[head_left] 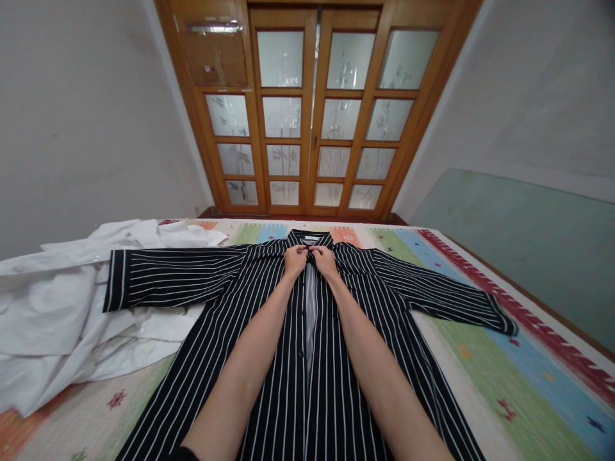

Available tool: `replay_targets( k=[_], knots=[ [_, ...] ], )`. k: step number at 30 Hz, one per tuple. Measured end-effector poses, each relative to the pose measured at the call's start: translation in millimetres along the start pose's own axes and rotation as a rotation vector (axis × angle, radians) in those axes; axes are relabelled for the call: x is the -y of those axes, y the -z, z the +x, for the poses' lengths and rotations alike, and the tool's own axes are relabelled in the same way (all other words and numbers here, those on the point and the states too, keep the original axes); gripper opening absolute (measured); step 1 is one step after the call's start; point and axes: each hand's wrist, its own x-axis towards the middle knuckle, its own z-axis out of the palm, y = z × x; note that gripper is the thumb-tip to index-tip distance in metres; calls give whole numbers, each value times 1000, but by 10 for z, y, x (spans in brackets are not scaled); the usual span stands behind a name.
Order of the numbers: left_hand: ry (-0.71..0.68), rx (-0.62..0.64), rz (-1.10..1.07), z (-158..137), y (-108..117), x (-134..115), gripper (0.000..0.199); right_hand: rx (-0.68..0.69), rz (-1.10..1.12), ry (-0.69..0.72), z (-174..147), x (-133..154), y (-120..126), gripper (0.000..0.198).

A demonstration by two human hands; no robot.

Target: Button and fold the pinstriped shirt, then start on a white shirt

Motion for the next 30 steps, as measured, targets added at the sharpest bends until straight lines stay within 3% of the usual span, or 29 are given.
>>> replay_targets(
  k=[11, 30],
  knots=[
    [39, -12, -92, 0, -4, 25, 11, 16, -32, 43, -23, 5, 1, 24],
    [28, -21, -55, -1, 10, 0, 14, 36, -8, 37, -21, 14, 7, 22]
  ],
)
